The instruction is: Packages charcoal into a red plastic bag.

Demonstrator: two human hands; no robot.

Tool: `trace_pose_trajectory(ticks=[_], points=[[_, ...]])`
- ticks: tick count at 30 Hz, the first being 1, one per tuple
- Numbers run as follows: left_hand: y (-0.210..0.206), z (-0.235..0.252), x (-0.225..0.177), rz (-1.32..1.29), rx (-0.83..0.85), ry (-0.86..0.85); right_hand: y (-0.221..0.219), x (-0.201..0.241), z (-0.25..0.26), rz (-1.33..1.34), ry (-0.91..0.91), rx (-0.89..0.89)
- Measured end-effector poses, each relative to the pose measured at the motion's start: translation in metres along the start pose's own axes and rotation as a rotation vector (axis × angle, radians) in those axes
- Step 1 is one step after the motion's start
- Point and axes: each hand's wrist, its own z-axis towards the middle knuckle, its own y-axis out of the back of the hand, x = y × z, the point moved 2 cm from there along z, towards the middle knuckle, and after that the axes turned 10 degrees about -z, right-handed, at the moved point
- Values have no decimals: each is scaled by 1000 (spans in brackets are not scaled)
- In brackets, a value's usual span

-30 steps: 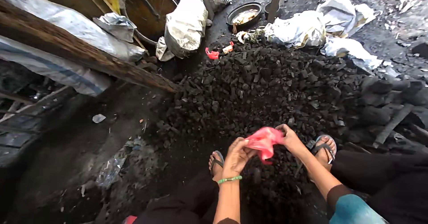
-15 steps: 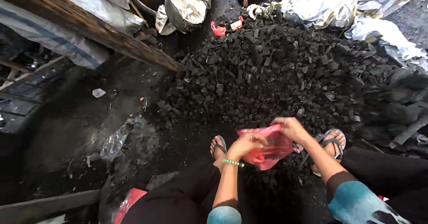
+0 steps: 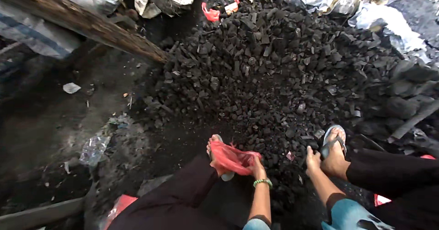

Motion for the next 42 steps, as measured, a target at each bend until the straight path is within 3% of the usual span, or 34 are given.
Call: trace_pose_trajectory(ticks=[5,9,13,15,18,22,25,31,36,42], points=[[-29,-14,-8,104,119,0,-16,31,-15,-216,80,38],[-60,-42,-40,-78,397,-14,-30,63,-23,-398,296,181],[-75,-52,-91,-151,506,-17,-19,104,-26,-147,408,435],[-68,-30,-111,-143,463,-181,1,111,-14,-43,416,288],[-48,22,-134,-75,374,-416,21,92,29,-75,389,-154],[-44,76,-147,100,387,-390,10,61,65,-110,188,-230],[-61,102,-147,285,456,-415,-9,70,62,-133,209,-248],[-99,97,-107,749,386,-580,-50,77,31,-308,567,-123],[-96,62,-70,520,371,-696,-81,68,-2,-194,713,-173],[-103,35,-77,466,375,-448,-83,75,-15,15,718,8]])
